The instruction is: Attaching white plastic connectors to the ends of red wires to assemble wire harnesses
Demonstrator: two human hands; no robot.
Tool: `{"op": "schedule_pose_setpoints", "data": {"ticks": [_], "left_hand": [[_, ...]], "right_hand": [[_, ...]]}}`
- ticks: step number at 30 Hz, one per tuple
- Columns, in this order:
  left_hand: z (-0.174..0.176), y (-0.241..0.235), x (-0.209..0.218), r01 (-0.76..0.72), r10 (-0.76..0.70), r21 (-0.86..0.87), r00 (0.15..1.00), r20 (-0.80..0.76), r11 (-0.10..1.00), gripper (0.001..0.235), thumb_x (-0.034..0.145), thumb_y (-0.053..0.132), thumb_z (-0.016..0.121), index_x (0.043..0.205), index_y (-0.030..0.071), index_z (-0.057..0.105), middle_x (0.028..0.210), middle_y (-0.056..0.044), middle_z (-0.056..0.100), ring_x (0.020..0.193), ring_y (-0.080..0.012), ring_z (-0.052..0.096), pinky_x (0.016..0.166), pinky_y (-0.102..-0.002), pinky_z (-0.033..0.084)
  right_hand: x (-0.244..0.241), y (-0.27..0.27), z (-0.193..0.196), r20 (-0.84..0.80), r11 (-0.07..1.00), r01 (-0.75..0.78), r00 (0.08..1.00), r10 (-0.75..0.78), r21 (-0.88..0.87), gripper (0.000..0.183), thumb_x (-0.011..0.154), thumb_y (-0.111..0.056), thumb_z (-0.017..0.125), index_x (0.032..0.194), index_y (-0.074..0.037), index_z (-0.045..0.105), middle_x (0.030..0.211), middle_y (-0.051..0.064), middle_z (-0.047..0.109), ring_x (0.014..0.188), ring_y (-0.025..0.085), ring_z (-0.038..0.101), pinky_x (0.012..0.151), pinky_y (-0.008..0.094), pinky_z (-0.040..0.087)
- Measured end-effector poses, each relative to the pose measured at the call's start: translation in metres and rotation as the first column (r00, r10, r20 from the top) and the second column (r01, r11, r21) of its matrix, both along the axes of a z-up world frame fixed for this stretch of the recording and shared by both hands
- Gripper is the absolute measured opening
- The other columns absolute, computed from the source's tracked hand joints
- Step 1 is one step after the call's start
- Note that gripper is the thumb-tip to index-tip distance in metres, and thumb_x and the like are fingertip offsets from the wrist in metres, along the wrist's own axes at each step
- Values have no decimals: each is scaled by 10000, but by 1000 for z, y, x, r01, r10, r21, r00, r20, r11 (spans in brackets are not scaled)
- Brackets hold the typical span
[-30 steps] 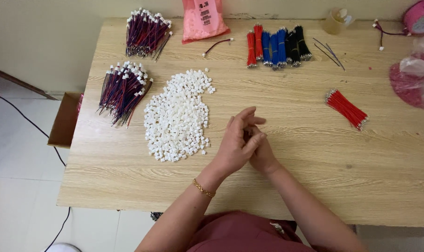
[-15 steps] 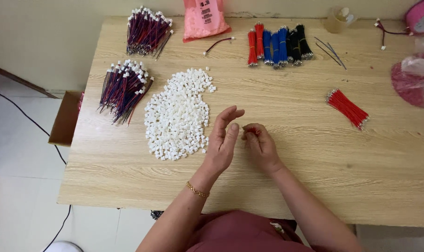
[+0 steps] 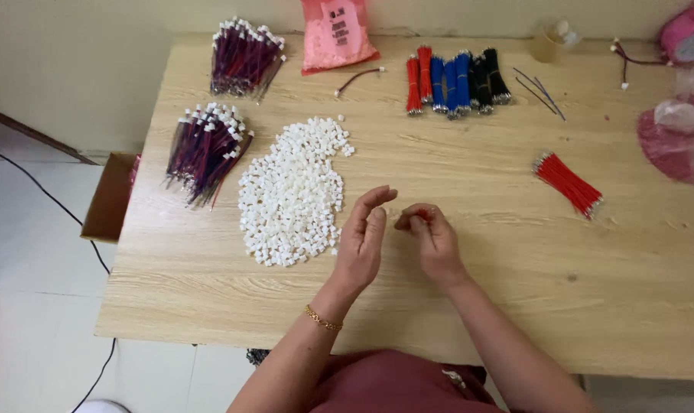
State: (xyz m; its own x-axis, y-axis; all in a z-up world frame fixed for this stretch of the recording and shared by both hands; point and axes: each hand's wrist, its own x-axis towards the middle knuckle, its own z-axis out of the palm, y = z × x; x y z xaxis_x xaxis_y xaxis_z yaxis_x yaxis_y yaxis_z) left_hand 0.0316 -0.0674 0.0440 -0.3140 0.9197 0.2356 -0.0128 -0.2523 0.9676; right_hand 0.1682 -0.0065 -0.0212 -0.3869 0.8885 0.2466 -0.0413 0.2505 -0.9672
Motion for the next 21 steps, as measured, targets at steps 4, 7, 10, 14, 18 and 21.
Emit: {"op": "schedule_pose_setpoints", "data": {"ticks": [4,7,10,14,18,21], "left_hand": [[-22,19,-29,-99,90,-19,959,-267,995,290,992,98,461,1246,31,584,1124,-189,658,1126,-381,603,957,-477,473],[-65,50,-70,-203,136,-60,820,-557,977,282,902,76,559,1170,76,646,1049,-174,688,1043,-368,640,914,-466,495],[-88,94,-112,-316,240,67,550,-800,946,268,857,78,607,1115,113,670,1003,-98,688,937,-314,682,835,-456,527],[-71,133,-122,-379,167,70,230,-959,923,326,837,313,659,1145,206,634,1100,-46,634,1053,-256,638,948,-449,447],[-65,171,-110,-405,-142,-181,126,-982,896,621,830,495,619,1329,142,516,1388,-127,505,1317,-297,453,1116,-511,258],[-54,173,-106,-425,-234,-286,170,-957,859,625,870,504,548,1339,92,519,1412,-139,476,1341,-298,424,1135,-513,214]], "right_hand": [[8,3,14,-31,994,14,999,-18,-111,167,1044,-152,408,1089,-89,556,746,26,580,613,86,498,564,227,431],[14,9,28,-18,991,-18,1000,15,-131,169,1045,-206,408,1134,-119,522,642,15,465,507,75,405,479,198,371],[16,13,43,25,981,-34,999,39,-193,169,1052,-213,394,1094,-96,509,625,11,428,489,68,361,440,205,350],[14,20,53,46,949,-10,999,26,-314,166,1024,-171,457,1060,-55,569,631,51,461,449,93,390,405,217,364],[15,30,54,41,940,25,999,-12,-341,189,1013,-174,494,1083,-40,608,646,76,493,450,110,423,410,225,370],[13,35,58,36,928,44,999,-33,-369,218,1025,-188,464,1113,-45,602,652,84,503,458,125,424,420,244,368]]}}
